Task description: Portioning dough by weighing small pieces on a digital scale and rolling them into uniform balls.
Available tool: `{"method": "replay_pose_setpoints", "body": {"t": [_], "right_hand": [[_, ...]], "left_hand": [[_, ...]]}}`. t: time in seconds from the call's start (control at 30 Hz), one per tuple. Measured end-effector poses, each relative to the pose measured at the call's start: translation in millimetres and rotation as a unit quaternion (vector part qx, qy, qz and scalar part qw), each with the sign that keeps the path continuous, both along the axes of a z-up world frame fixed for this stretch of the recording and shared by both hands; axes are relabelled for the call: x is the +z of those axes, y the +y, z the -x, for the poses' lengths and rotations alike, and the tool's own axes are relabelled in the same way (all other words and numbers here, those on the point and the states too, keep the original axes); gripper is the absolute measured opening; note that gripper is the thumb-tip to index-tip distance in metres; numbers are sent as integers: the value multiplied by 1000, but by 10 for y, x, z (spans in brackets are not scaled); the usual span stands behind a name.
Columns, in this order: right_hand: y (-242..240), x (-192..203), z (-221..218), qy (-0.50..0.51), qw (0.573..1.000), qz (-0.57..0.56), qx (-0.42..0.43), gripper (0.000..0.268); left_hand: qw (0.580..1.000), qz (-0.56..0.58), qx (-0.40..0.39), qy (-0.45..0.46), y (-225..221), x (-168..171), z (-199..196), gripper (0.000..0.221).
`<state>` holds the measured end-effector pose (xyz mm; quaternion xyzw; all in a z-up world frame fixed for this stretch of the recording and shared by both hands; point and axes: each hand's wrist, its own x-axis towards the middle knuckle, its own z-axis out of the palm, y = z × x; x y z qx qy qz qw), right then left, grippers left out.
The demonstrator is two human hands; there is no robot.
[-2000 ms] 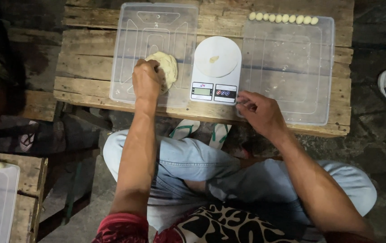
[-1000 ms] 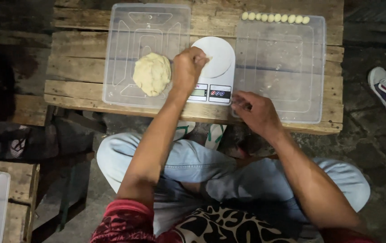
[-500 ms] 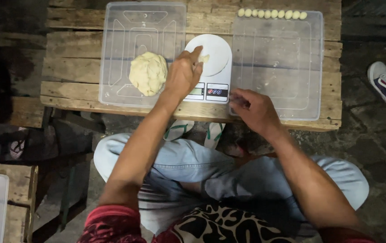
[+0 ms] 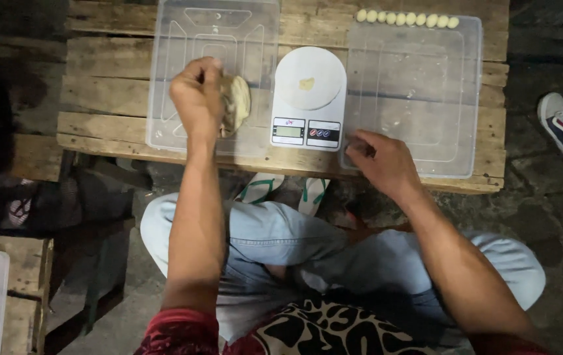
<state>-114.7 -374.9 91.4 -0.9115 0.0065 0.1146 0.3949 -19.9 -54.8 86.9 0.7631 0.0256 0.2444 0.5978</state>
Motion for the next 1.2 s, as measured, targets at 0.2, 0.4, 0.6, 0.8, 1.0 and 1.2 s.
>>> {"method": "replay_pose_setpoints", "body": {"t": [0.2, 0.4, 0.6, 0.8, 1.0, 1.2], "right_hand": [[15, 16, -3, -49, 999, -10, 6, 40], [22, 46, 5, -22, 1000, -7, 2, 41], [26, 19, -7, -31, 999, -13, 6, 39], [-11, -26, 5, 1, 1000, -13, -6, 41], [-39, -124, 21, -54, 998, -21, 33, 38], [-22, -57, 15, -51, 998, -9, 33, 35]], "left_hand": [[996, -52, 60, 40, 218, -145, -102, 18], [992, -96, 80, -5, 315, -14, -30, 14], [941, -320, 73, 85, 317, -343, -77, 17], [913, -377, 42, 151, 301, -542, -137, 27], [870, -430, 55, 235, 307, -840, -359, 14], [894, -371, 76, 238, 201, -535, -216, 10]]}}
